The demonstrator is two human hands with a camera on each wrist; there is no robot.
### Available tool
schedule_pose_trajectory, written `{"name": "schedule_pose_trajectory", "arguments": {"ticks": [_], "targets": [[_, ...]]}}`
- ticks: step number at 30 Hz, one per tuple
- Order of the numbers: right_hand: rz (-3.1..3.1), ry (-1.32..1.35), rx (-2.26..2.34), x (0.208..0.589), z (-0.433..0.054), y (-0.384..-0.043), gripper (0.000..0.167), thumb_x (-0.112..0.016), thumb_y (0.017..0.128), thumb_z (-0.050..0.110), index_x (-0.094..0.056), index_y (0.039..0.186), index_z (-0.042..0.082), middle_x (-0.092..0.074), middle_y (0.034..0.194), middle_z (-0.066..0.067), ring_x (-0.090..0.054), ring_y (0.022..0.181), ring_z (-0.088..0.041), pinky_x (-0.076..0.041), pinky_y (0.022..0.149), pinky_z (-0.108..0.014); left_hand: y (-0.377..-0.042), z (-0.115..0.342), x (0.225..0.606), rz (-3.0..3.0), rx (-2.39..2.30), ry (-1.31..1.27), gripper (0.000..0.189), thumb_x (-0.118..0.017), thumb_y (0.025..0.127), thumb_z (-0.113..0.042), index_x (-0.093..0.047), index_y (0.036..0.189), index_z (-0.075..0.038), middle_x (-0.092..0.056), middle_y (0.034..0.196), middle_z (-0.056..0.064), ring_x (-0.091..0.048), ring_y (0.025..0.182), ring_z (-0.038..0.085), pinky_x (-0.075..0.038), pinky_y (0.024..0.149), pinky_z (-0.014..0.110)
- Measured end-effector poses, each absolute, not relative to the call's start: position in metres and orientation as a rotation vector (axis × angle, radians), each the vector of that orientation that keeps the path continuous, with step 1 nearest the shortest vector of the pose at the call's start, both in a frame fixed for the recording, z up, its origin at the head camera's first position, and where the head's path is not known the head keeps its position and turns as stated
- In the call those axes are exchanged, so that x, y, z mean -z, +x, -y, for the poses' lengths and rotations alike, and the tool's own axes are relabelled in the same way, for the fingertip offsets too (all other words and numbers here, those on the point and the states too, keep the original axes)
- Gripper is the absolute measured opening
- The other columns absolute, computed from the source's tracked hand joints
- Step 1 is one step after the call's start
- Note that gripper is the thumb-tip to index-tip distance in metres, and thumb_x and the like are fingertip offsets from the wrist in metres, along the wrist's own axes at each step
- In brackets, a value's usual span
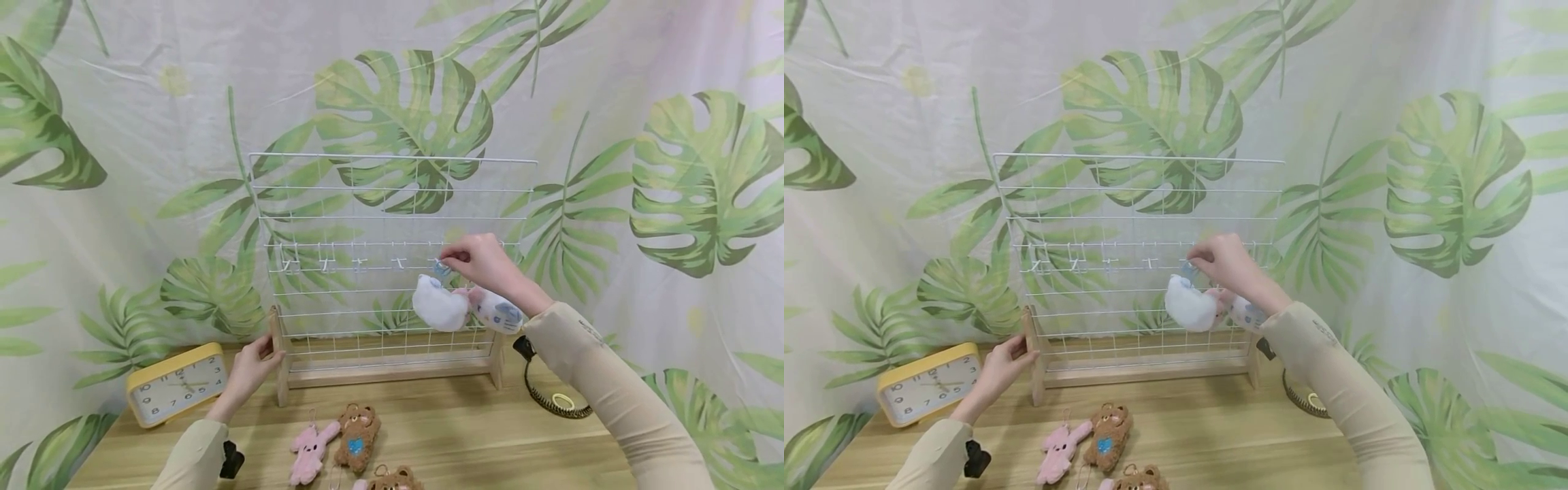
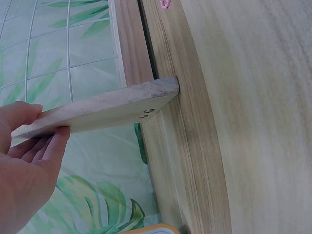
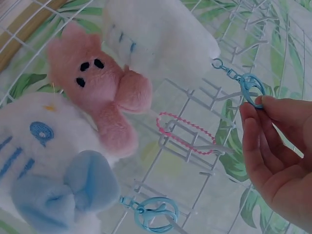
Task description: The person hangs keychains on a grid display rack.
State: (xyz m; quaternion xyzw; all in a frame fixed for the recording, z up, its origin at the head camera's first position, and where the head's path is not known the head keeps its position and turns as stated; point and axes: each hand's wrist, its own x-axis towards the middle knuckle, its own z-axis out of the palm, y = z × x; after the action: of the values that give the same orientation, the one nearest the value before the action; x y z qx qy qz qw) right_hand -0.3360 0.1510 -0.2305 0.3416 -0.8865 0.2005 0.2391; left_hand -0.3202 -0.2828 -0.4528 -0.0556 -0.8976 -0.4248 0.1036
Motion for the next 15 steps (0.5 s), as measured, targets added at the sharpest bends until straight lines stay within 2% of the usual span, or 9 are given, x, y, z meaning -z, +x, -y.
{"name": "schedule_pose_trajectory", "arguments": {"ticks": [7, 15], "targets": [[2.497, 0.927, -0.562, 0.233, -0.148, -0.346, 0.011, -0.071, 0.091, 0.008, -0.079, 0.097, 0.003, -0.077, 0.088, -0.011, -0.070, 0.073, -0.017, -0.060, 0.068, -0.031, -0.320, 0.282, 0.454, 2.649, 1.249, -0.149, 0.058, -0.057, 0.101, -0.015, -0.036, 0.147, 0.013, -0.049, 0.142, 0.035, -0.050, 0.132, 0.047, -0.051, 0.103, 0.052], [2.519, 0.922, -0.551, 0.234, -0.148, -0.347, 0.010, -0.070, 0.091, 0.007, -0.079, 0.095, 0.002, -0.077, 0.087, -0.011, -0.069, 0.071, -0.016, -0.059, 0.066, -0.030, -0.321, 0.282, 0.454, 2.632, 1.240, -0.157, 0.057, -0.057, 0.100, -0.014, -0.037, 0.146, 0.013, -0.050, 0.141, 0.035, -0.051, 0.131, 0.047, -0.052, 0.101, 0.051]]}}
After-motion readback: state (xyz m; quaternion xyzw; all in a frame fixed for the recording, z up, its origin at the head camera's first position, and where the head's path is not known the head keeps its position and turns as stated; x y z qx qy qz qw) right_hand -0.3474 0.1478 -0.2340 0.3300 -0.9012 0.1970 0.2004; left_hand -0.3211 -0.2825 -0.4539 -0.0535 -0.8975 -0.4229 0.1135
